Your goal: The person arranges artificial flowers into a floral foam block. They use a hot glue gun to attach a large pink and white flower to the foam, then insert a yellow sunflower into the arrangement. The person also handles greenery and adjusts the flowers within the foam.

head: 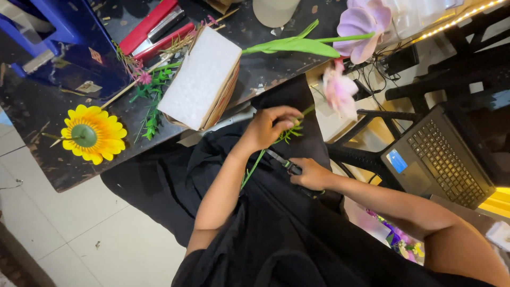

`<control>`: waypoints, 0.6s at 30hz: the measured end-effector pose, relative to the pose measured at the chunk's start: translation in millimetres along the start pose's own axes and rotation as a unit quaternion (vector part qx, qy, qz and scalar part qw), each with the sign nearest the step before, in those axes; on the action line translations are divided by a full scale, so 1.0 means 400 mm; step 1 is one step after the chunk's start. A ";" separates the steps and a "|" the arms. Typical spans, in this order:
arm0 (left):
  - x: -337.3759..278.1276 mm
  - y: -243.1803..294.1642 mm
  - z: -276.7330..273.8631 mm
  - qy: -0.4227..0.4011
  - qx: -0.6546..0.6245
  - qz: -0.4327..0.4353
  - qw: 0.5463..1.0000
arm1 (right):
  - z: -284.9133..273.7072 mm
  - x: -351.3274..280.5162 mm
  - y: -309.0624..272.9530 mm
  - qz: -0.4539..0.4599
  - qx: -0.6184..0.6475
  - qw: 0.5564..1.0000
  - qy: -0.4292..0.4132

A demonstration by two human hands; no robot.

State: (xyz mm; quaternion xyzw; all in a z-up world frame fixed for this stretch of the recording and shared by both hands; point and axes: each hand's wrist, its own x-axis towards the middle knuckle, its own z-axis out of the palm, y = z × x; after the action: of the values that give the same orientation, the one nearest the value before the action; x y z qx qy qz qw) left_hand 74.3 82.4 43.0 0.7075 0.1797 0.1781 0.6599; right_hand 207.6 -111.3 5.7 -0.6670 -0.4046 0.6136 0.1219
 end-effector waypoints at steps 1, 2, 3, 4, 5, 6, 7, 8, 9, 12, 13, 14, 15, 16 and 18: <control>0.001 -0.017 0.005 0.020 0.004 -0.006 1.000 | 0.000 -0.002 -0.002 0.007 0.008 1.000 -0.005; 0.002 -0.027 0.005 0.021 0.002 -0.005 1.000 | 0.000 -0.009 -0.012 0.008 0.007 1.000 -0.005; 0.002 -0.038 0.005 0.029 -0.013 -0.008 0.999 | 0.001 -0.016 -0.023 0.019 0.002 1.000 0.005; -0.001 -0.049 0.005 0.038 -0.029 -0.014 0.999 | 0.005 -0.023 -0.033 0.028 -0.001 1.000 0.014; 0.003 -0.061 0.008 0.040 -0.029 -0.015 0.999 | 0.010 -0.024 -0.027 0.029 -0.002 0.999 0.012; 0.004 -0.073 0.010 0.036 -0.038 -0.006 0.999 | 0.018 -0.026 -0.021 0.031 0.003 0.999 0.014; 0.006 -0.085 0.013 0.032 -0.046 0.004 0.998 | 0.025 -0.027 -0.015 0.032 0.007 0.999 0.015; 0.006 -0.083 0.010 0.031 -0.047 0.002 0.998 | 0.024 -0.030 -0.023 0.034 0.008 0.999 0.014; 0.006 -0.081 0.007 0.030 -0.047 -0.002 0.998 | 0.022 -0.033 -0.031 0.033 0.003 0.999 0.012; 0.005 -0.083 0.008 0.031 -0.047 -0.009 0.998 | 0.027 -0.036 -0.031 0.033 -0.010 0.999 0.011; 0.004 -0.085 0.009 0.033 -0.045 -0.013 0.998 | 0.030 -0.034 -0.028 0.033 -0.018 0.999 0.011; 0.005 -0.097 0.015 0.035 -0.045 -0.014 0.998 | 0.033 -0.030 -0.027 0.033 -0.019 0.999 0.010; 0.007 -0.109 0.023 0.039 -0.053 -0.012 0.998 | 0.035 -0.026 -0.027 0.030 -0.027 0.999 0.017; 0.012 -0.122 0.031 0.042 -0.061 -0.008 0.997 | 0.037 -0.023 -0.026 0.028 -0.035 0.999 0.026; 0.011 -0.112 0.038 0.037 -0.073 -0.005 0.997 | 0.039 -0.027 -0.036 0.022 -0.041 0.998 0.037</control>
State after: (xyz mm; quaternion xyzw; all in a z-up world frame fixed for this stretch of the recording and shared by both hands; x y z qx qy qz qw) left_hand 84.8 74.0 -2.6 0.6491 0.1941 0.2131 0.7040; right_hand 188.5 -114.5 19.6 -0.7023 -0.4101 0.5740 0.0957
